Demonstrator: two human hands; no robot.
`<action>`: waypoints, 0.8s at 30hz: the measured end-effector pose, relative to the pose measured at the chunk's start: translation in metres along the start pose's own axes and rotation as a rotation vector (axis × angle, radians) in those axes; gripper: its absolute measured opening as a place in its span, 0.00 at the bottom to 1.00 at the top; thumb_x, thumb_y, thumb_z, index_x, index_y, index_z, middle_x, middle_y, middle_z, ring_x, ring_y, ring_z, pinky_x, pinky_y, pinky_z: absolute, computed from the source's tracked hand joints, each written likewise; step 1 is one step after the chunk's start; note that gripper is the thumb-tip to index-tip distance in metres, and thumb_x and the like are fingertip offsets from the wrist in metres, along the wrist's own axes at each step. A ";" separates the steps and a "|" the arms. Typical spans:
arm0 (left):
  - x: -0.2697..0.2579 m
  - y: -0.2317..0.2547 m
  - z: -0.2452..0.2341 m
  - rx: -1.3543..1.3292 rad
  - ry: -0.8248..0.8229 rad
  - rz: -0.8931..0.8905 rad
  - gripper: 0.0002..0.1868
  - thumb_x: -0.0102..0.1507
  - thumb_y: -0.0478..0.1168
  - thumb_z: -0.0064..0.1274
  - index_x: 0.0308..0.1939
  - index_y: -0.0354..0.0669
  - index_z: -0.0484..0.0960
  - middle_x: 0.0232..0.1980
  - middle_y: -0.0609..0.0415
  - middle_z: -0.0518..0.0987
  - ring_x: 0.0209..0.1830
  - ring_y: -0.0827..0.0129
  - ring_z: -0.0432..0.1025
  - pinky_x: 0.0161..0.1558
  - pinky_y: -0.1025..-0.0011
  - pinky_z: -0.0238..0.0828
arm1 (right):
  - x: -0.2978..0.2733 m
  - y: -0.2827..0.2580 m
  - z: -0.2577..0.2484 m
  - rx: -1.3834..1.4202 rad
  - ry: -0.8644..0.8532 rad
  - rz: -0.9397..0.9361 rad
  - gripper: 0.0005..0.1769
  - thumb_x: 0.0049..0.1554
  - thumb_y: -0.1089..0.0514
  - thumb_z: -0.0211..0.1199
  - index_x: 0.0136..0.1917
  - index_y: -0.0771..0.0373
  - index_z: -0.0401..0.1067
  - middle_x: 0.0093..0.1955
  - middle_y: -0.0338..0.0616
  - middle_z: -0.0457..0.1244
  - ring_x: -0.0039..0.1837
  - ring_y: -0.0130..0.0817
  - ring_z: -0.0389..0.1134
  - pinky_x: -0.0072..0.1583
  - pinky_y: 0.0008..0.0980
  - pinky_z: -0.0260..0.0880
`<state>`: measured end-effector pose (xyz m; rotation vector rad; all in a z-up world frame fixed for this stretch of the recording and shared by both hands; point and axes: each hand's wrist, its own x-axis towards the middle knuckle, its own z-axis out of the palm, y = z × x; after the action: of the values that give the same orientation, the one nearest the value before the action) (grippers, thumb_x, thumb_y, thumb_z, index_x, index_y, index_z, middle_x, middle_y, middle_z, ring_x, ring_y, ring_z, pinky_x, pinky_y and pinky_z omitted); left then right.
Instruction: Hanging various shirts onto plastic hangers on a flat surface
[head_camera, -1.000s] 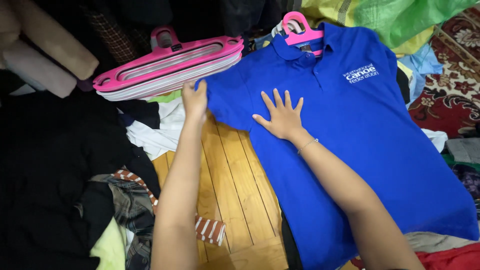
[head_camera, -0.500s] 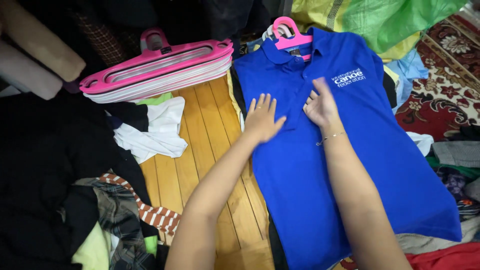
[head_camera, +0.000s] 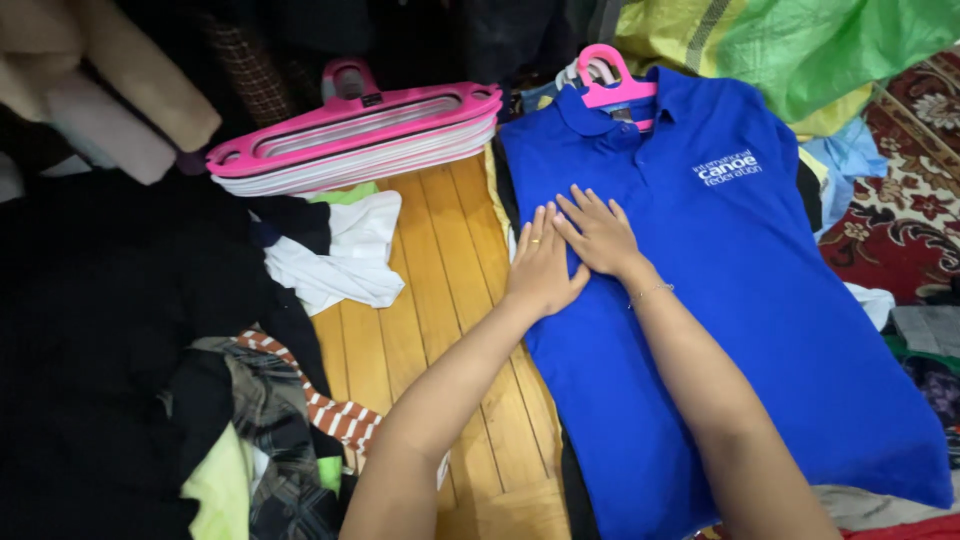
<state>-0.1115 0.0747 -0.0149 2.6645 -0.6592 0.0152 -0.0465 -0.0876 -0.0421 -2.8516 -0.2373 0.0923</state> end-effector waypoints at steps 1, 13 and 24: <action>-0.002 -0.002 -0.001 -0.001 0.004 -0.004 0.49 0.64 0.58 0.43 0.79 0.29 0.46 0.84 0.36 0.42 0.86 0.51 0.32 0.82 0.55 0.25 | 0.001 -0.004 -0.004 -0.003 -0.001 -0.004 0.37 0.67 0.22 0.29 0.83 0.30 0.48 0.87 0.29 0.40 0.87 0.35 0.37 0.81 0.55 0.30; -0.028 -0.031 0.025 0.123 -0.006 0.012 0.50 0.63 0.67 0.48 0.80 0.40 0.54 0.84 0.38 0.48 0.86 0.47 0.39 0.79 0.51 0.46 | 0.021 -0.059 -0.028 -0.168 -0.201 0.240 0.51 0.61 0.15 0.23 0.87 0.41 0.33 0.88 0.50 0.28 0.87 0.58 0.26 0.79 0.70 0.26; -0.081 -0.201 -0.119 0.363 -0.059 -0.088 0.32 0.63 0.62 0.57 0.56 0.37 0.81 0.53 0.37 0.79 0.50 0.37 0.76 0.45 0.41 0.74 | 0.121 -0.214 0.047 0.100 -0.212 -0.060 0.35 0.55 0.26 0.54 0.64 0.47 0.78 0.70 0.56 0.65 0.71 0.63 0.63 0.67 0.60 0.65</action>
<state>-0.0830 0.3181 0.0114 3.0513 -0.6046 0.0348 0.0359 0.1489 -0.0327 -2.7314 -0.3508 0.3845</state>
